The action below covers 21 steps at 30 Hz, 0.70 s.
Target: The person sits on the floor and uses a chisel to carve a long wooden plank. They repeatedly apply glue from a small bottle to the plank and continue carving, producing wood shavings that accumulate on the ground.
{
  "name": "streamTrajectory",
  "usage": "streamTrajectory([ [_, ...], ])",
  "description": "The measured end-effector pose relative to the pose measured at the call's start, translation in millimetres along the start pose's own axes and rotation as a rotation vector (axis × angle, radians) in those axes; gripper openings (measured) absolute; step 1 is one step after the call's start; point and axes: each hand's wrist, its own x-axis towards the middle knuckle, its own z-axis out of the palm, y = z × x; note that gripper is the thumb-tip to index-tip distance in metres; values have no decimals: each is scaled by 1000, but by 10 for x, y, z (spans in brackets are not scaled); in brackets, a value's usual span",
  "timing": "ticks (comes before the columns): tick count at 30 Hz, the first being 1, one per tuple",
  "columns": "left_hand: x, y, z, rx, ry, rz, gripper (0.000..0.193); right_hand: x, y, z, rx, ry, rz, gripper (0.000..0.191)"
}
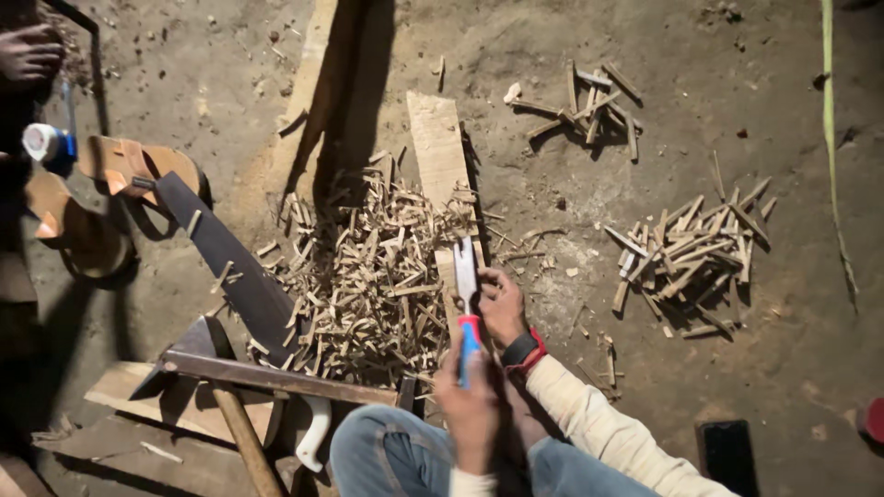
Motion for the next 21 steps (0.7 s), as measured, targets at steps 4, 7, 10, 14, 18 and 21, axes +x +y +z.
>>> streamTrajectory([
  [4, -46, 41, -392, -323, 84, -397, 52, -36, -11, -61, 73, -23, 73, 36],
  [7, -145, -29, -534, -282, 121, -341, 51, -48, 6, -124, 165, -6, 90, 39],
  [10, -285, -209, -559, -293, 104, -344, 48, -55, 45, -191, 229, 2, 96, 40],
  [14, -433, -515, -531, -302, 109, -361, 48, -30, 113, -265, 264, 39, 28, 44],
  [18, -522, -684, -543, -293, 93, -373, 48, -25, 194, -287, 160, 85, -27, 39],
  [21, -516, -680, -555, -145, 44, -268, 49, -20, 252, -255, -69, 87, -156, 36],
])
